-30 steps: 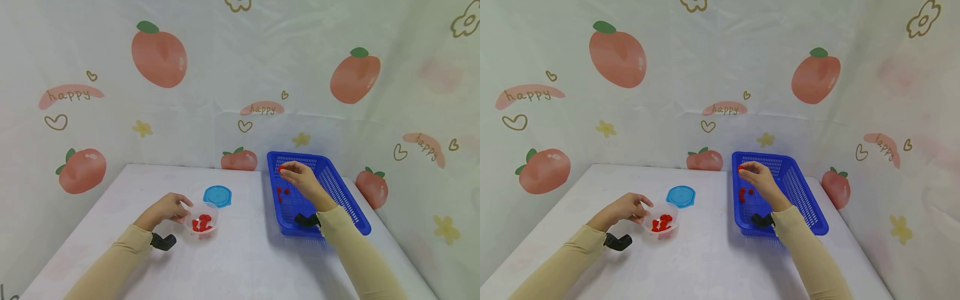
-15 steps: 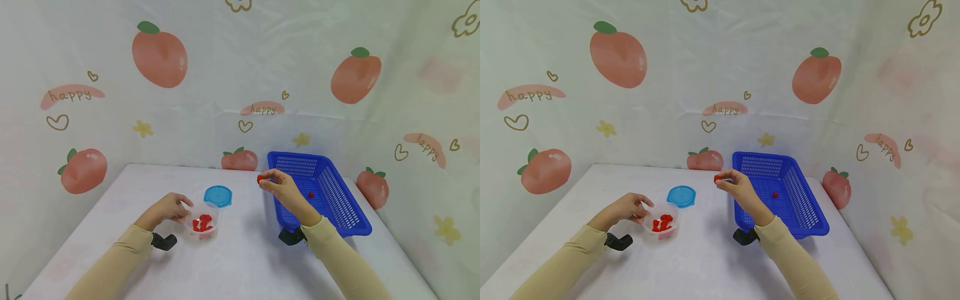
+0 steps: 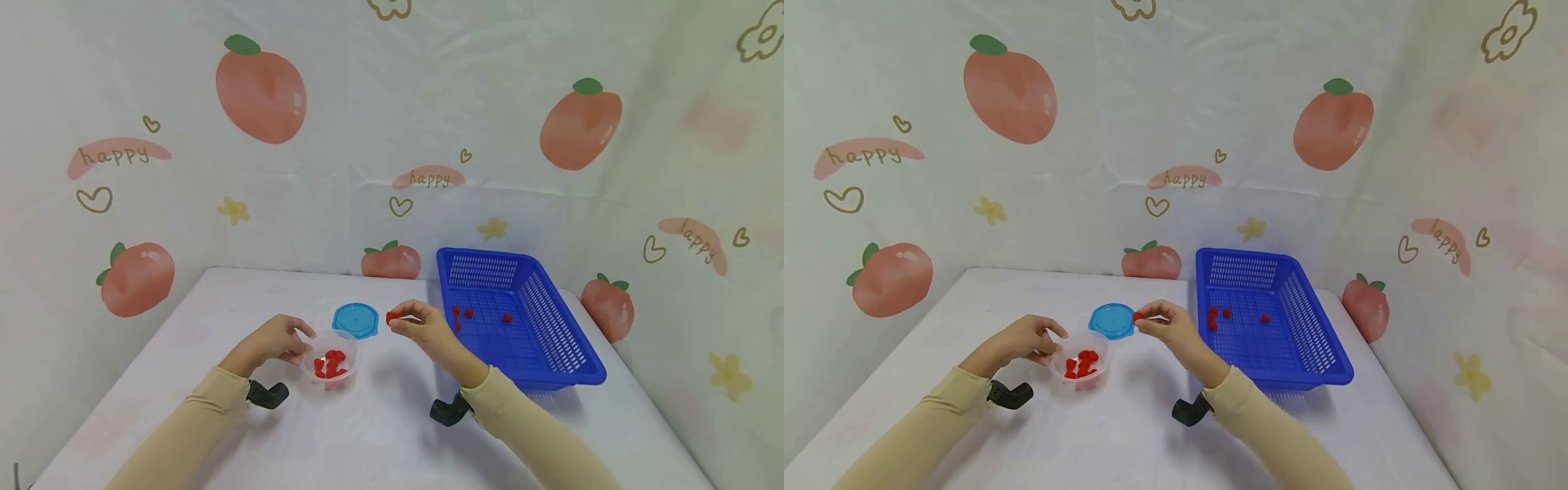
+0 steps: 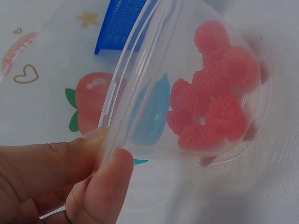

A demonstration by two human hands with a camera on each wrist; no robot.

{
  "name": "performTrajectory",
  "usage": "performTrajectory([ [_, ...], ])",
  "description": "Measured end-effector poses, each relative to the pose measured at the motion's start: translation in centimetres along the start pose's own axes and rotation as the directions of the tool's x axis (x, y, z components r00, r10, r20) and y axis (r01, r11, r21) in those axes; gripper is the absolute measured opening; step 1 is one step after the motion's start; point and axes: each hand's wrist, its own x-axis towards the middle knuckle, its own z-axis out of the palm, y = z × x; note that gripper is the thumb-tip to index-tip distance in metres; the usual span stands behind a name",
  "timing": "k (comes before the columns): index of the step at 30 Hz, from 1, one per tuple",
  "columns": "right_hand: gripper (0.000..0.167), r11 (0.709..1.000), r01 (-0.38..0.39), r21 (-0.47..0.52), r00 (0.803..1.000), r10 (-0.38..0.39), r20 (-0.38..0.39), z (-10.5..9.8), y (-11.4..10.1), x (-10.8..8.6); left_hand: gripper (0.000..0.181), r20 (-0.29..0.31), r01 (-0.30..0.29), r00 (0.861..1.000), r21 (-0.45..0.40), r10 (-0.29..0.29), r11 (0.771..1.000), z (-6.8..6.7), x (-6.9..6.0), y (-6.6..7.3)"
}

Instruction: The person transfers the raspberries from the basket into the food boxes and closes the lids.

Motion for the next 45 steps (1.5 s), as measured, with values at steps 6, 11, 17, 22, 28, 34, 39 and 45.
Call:
performTrajectory([
  [6,0.024,1.000,-0.020,0.012,0.999,0.019,0.042,1.5,1.7,0.3,0.033,0.000,-0.001,1.000,0.001,0.001,1.000,0.0,0.0,0.0],
  [11,0.025,0.999,-0.041,-0.003,0.997,0.041,0.064,2.6,2.8,0.5,0.034,0.000,0.002,1.000,-0.002,-0.002,1.000,0.0,-0.1,0.1],
  [17,0.023,0.999,-0.045,-0.029,0.996,0.047,0.074,3.7,3.7,0.8,0.033,0.005,-0.004,1.000,-0.001,0.004,1.000,0.1,0.0,0.1],
  [22,0.025,0.996,-0.068,-0.065,0.994,0.073,0.081,4.4,4.3,1.0,0.033,0.005,-0.005,1.000,-0.004,0.005,1.000,0.0,0.0,0.1],
  [28,0.025,0.992,-0.090,-0.088,0.992,0.097,0.076,4.9,4.7,1.0,0.034,0.003,-0.003,1.000,-0.008,0.003,1.000,0.1,-0.1,0.2],
  [34,0.024,0.992,-0.083,-0.100,0.994,0.090,0.067,5.2,5.0,1.2,0.034,0.002,0.002,1.000,-0.012,-0.002,1.000,0.0,-0.2,0.2],
  [39,0.024,0.988,-0.082,-0.132,0.994,0.091,0.060,5.3,5.1,1.4,0.033,0.003,-0.004,1.000,-0.007,0.004,1.000,0.0,-0.1,0.1],
  [45,0.024,0.984,-0.084,-0.158,0.994,0.094,0.062,5.3,4.9,1.5,0.033,0.003,-0.002,1.000,-0.010,0.002,1.000,-0.1,0.0,0.1],
])
